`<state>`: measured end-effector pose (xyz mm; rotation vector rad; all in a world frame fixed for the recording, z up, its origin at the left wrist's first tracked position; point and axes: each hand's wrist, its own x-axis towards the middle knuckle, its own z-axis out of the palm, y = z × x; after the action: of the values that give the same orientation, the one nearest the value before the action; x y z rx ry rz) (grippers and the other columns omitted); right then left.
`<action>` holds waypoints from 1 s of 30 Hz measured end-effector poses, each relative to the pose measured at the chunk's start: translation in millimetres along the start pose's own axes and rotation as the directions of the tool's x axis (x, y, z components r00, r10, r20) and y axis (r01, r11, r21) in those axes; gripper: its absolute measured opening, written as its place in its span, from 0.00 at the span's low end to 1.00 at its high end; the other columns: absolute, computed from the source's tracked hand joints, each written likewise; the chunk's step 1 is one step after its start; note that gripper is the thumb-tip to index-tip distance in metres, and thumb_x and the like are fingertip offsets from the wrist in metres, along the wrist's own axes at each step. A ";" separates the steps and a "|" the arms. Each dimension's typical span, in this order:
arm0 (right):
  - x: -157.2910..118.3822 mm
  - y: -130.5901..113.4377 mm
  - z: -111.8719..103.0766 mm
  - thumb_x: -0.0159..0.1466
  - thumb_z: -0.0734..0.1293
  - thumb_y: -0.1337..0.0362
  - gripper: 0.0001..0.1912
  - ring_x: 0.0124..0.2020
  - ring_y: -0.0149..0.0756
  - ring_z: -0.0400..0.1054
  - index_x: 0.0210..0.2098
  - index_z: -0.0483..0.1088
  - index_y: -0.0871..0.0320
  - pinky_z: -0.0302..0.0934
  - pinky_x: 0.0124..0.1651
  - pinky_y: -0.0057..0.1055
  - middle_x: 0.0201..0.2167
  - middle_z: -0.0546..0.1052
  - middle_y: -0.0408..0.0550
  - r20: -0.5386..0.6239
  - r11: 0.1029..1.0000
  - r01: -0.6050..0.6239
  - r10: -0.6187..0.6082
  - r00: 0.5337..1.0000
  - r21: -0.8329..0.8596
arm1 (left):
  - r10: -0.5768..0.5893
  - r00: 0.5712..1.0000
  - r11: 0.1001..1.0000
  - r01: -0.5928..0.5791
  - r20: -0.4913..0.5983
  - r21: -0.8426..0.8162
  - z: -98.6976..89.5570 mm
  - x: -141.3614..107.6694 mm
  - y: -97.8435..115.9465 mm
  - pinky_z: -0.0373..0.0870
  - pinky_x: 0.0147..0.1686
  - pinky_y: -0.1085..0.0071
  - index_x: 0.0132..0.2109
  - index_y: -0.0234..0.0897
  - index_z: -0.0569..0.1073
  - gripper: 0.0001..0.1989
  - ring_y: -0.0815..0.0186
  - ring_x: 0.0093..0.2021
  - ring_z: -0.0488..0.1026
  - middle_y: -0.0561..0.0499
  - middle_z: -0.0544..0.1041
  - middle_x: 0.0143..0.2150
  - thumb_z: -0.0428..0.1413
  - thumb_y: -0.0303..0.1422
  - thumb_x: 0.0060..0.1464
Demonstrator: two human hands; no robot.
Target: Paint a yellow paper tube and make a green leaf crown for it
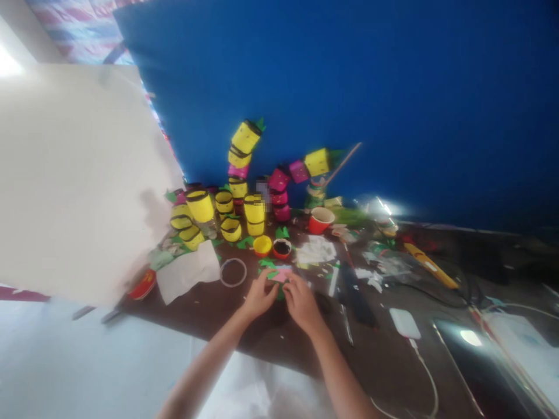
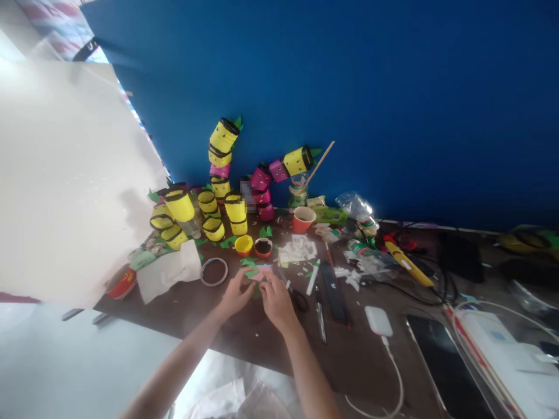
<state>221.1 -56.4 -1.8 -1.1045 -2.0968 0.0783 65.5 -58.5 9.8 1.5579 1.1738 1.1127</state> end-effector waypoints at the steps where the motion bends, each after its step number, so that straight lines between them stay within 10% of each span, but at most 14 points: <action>1: 0.1 0.3 -0.5 0.63 0.56 0.70 0.08 0.46 0.43 0.66 0.32 0.66 0.58 0.65 0.45 0.43 0.45 0.69 0.57 -0.002 1.000 -0.001 0.001 1.000 0.005 | -0.001 1.000 1.000 0.001 -0.007 0.001 -0.1 0.2 -0.5 0.70 0.30 0.73 0.51 0.37 0.62 0.16 0.68 0.29 0.74 0.51 0.76 0.30 0.51 0.31 0.54; 30: -3.5 -1.6 5.0 0.63 0.58 0.70 0.10 0.43 0.42 0.68 0.37 0.70 0.59 0.66 0.44 0.44 0.41 0.72 0.56 -0.019 0.997 0.075 -0.075 0.997 0.004 | -0.041 0.999 0.999 0.042 -0.025 0.024 1.4 -0.2 -6.6 0.64 0.26 0.75 0.54 0.35 0.61 0.20 0.71 0.23 0.68 0.56 0.72 0.24 0.51 0.35 0.54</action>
<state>218.0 -58.6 -6.9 -1.0189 -2.1176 0.0360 65.6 -57.6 3.1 1.5353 1.2349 1.0970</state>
